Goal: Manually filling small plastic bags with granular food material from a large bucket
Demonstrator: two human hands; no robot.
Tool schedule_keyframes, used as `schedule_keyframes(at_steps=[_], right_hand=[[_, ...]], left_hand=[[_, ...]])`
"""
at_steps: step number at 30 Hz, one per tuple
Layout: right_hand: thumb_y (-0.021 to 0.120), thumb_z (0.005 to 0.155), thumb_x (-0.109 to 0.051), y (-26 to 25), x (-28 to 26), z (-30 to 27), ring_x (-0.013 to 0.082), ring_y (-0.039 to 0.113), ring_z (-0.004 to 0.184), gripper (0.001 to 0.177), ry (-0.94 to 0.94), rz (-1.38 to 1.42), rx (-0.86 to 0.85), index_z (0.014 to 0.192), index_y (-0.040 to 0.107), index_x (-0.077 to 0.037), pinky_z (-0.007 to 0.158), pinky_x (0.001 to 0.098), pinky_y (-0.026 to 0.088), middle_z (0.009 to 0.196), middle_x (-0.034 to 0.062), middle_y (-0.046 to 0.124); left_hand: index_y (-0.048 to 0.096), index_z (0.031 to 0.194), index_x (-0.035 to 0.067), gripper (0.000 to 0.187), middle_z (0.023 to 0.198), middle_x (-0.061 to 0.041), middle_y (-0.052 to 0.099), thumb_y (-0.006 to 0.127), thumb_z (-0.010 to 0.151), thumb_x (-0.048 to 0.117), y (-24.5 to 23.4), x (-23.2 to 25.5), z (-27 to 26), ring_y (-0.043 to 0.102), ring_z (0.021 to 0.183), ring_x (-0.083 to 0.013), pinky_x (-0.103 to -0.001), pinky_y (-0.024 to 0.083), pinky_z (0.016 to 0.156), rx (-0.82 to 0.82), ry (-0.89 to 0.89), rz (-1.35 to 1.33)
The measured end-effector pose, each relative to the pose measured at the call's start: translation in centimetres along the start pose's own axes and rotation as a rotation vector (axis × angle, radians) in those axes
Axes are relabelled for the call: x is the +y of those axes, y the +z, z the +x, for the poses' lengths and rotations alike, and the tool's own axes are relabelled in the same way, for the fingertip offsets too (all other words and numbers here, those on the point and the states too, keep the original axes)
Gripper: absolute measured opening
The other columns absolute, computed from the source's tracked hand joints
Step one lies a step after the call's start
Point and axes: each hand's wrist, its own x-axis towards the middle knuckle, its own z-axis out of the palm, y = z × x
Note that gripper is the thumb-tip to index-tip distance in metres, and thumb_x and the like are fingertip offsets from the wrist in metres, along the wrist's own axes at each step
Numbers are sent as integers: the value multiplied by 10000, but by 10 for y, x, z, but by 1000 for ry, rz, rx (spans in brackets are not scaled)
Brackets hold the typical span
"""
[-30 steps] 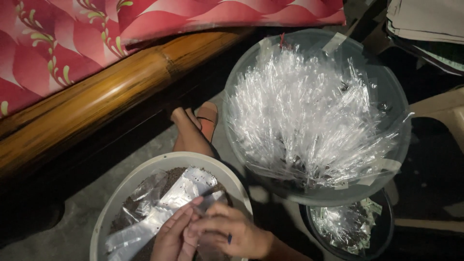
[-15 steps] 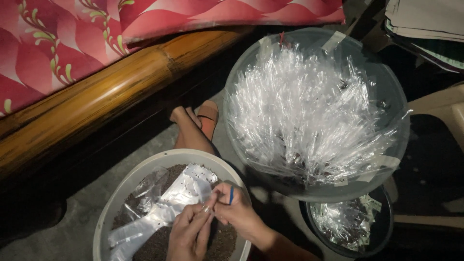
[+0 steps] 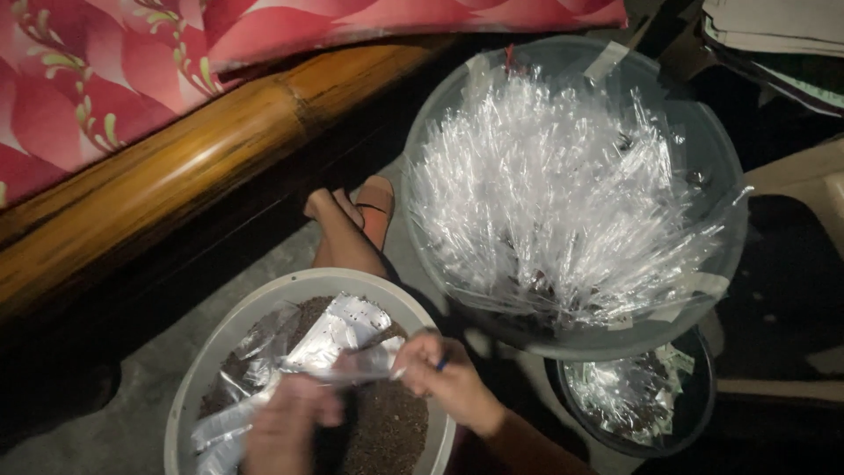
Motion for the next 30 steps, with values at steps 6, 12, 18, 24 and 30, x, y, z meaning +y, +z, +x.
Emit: schedule_keyframes(at_steps=[6,12,18,24,30], right_hand=[[707,912,28,-5,-36,-27,159,567,547,51,-220,-792,-311,961,717,15,495,273,396,798,83,722],[848,753,-357,-146,-87,-29,155,685,581,377,-163,-1459,716,1054,714,-174,545,320,530,754,-9,765],[882,761,-337,-166,-122,-13,179,626,622,640,200,-1473,729,1241,538,-89,528,335,518,854,54,640],[79,1078,-757,-277,-33,54,324,505,1383,906,-509,-3677,735,1663,201,-76,1117,381,405,1506,227,513],[597,903,-612,-311,-95,120,191,464,387,747,-475,-2128,618,1495,536,-160,357,342,356,902,118,647]], left_hand=[[520,836,108,285,624,-5,430,462,1106,175,-43,44,27,446,556,-134,-378,488,721,181,11,-745],[573,1175,-32,138,1162,-157,657,521,1113,79,-66,31,76,612,1060,-203,-318,490,1001,375,308,134],[683,1226,-39,333,1005,-226,641,610,1123,269,-100,-70,128,598,924,-379,-493,473,816,531,438,1035],[710,1083,50,531,952,-208,746,438,1169,498,-101,-107,129,674,819,-486,-533,521,712,454,-142,993],[659,893,-158,426,710,-261,620,633,1189,148,-104,-137,138,536,593,-280,-357,453,577,546,19,478]])
